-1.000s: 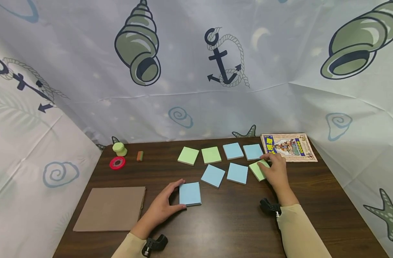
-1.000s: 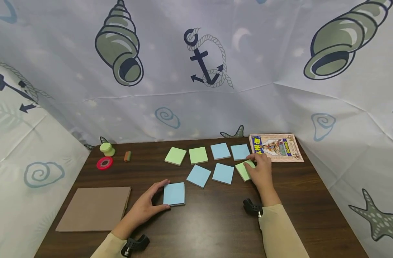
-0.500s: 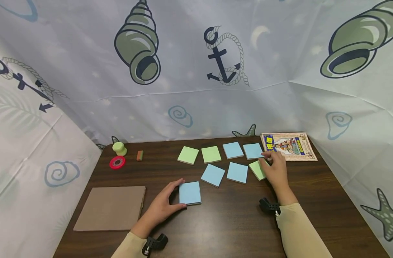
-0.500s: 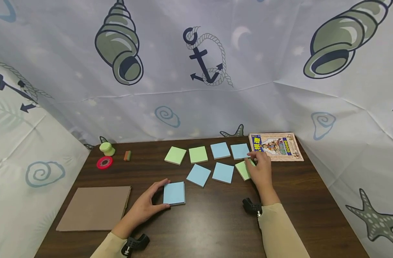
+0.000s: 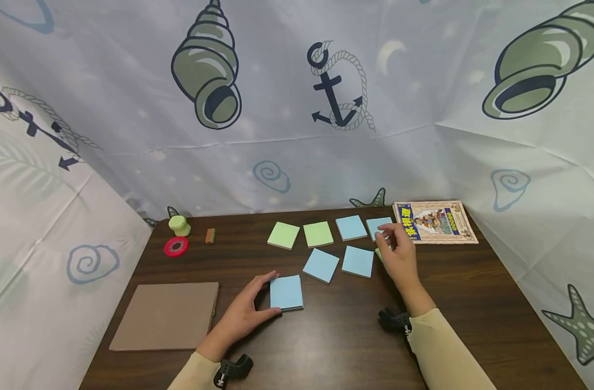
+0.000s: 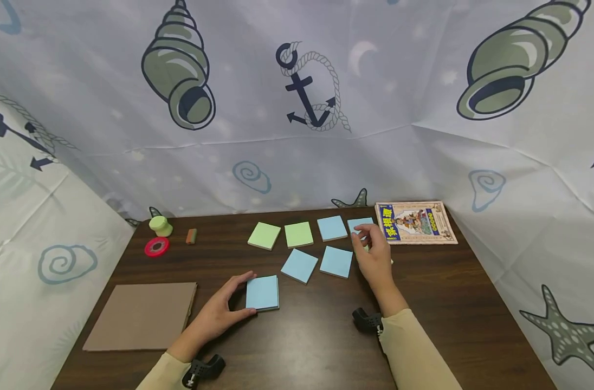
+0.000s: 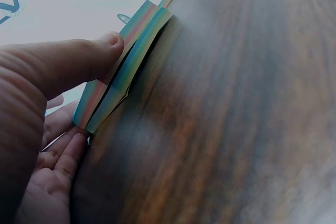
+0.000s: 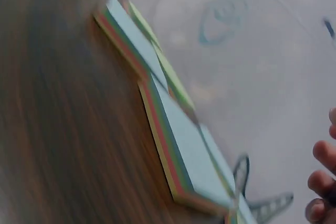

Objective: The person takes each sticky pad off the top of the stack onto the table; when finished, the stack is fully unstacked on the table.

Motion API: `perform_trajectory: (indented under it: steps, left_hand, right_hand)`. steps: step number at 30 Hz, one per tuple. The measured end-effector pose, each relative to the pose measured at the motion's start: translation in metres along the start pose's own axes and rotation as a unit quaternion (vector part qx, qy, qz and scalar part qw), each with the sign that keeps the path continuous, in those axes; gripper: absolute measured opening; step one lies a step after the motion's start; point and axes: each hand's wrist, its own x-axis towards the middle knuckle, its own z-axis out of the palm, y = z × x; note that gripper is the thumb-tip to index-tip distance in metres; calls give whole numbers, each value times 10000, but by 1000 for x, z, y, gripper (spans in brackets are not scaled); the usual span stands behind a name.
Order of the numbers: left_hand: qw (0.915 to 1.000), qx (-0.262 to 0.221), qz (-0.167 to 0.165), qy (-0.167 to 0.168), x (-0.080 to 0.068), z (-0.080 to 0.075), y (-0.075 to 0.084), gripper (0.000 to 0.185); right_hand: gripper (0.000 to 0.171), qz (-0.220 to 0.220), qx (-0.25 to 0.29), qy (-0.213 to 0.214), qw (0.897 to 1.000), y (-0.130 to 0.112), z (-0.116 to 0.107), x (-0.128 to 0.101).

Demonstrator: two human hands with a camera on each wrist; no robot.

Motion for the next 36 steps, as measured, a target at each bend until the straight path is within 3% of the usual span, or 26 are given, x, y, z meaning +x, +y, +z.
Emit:
perform_trajectory:
  steps: [5, 9, 14, 17, 19, 25, 32, 36]
  left_hand:
    - [10000, 26, -20, 2, -1, 0, 2, 90]
    - [10000, 51, -74, 15, 0, 0, 3, 90]
    - [9999, 103, -39, -13, 0, -1, 4, 92]
    - [9998, 188, 43, -79, 0, -1, 3, 96]
    - [9996, 241, 47, -154, 0, -1, 2, 98]
    - [9991, 301, -89, -291, 2, 0, 1, 100]
    - [9985, 489, -81, -249, 1, 0, 1, 97]
    - [9986, 496, -23, -206, 1, 1, -1, 98]
  right_hand:
    - [17, 163, 438, -608, 9971, -19, 21, -9]
    - [19, 416, 786, -1400, 9862, -42, 42, -23]
    - [34, 1132, 973, -2741, 9500, -65, 69, -50]
    - [43, 1430, 1059, -3312, 9266, -72, 83, -66]
    - [47, 1494, 1059, -3450, 9206, -72, 90, -75]
    - [60, 1627, 1009, -3490, 9174, -56, 103, -92]
    - [71, 1099, 493, -3840, 9155, -48, 109, -97]
    - [72, 1077, 242, -3926, 9131, -49, 110, -96]
